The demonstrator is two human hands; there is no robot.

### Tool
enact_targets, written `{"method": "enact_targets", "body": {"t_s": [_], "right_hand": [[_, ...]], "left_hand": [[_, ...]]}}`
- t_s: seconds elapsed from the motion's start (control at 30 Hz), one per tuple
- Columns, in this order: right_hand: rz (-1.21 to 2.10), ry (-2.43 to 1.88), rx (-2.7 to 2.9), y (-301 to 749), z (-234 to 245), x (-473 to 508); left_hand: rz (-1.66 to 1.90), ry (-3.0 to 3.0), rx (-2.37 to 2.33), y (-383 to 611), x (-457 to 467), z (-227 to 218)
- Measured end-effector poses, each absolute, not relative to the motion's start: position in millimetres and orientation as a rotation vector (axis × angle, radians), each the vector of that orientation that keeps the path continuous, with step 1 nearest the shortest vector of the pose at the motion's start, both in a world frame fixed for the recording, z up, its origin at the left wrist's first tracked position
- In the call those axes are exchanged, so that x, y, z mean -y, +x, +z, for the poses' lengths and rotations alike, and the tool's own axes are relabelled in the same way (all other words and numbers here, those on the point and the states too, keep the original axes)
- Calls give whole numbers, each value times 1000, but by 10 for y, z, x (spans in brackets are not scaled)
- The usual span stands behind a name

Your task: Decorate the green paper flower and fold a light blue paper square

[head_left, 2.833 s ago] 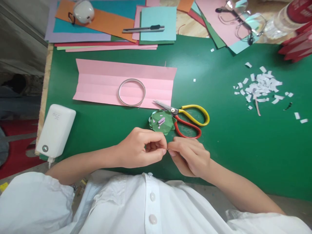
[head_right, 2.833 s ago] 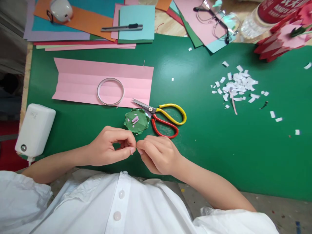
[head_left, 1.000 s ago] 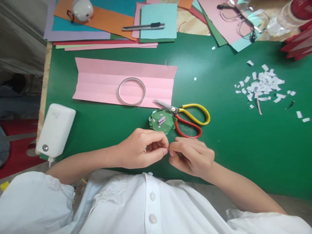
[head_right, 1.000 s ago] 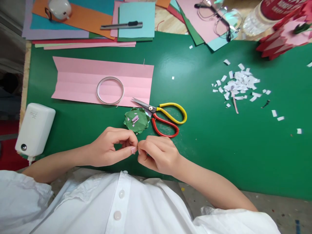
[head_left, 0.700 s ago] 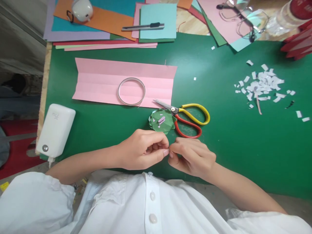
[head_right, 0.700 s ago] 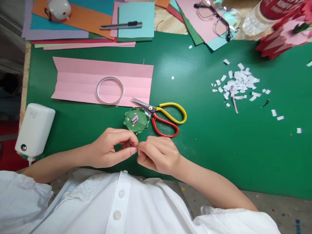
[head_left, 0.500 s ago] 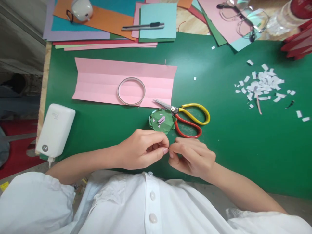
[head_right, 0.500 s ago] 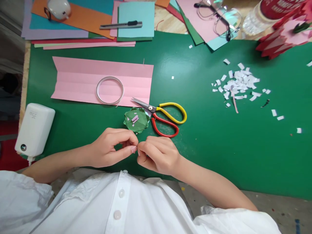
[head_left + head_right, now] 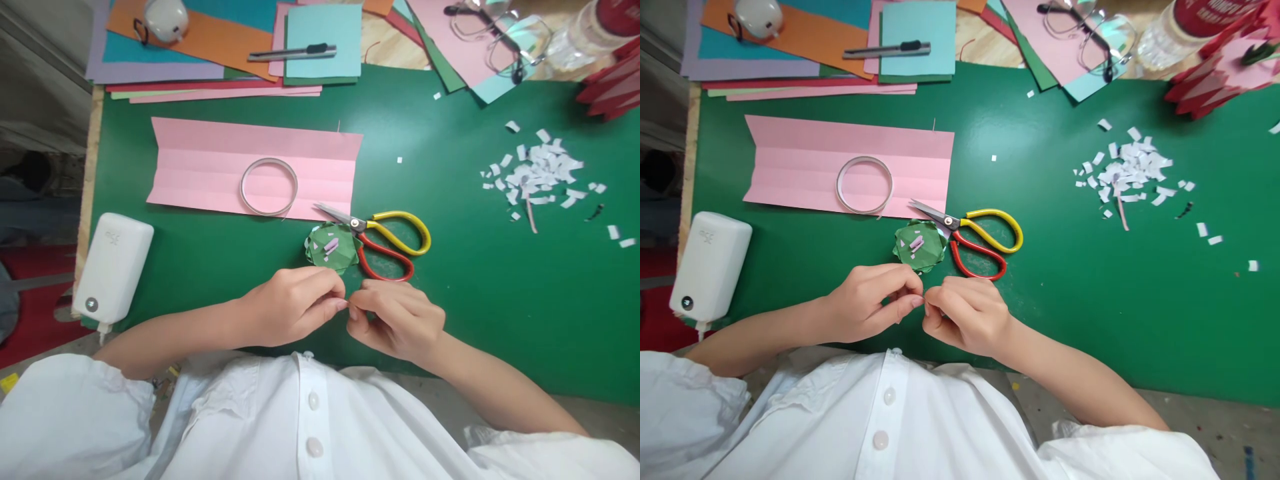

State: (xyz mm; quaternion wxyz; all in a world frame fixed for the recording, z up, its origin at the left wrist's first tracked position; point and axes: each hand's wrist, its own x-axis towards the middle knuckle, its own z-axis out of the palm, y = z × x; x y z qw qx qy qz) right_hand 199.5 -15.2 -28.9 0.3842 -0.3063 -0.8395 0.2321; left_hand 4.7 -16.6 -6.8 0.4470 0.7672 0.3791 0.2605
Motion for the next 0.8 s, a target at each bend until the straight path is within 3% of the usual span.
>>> {"method": "enact_targets", "body": {"t_s": [0.8], "right_hand": [[418, -776, 2265, 2011, -283, 185]], "left_hand": [[605, 1955, -838, 37, 170, -87]]}}
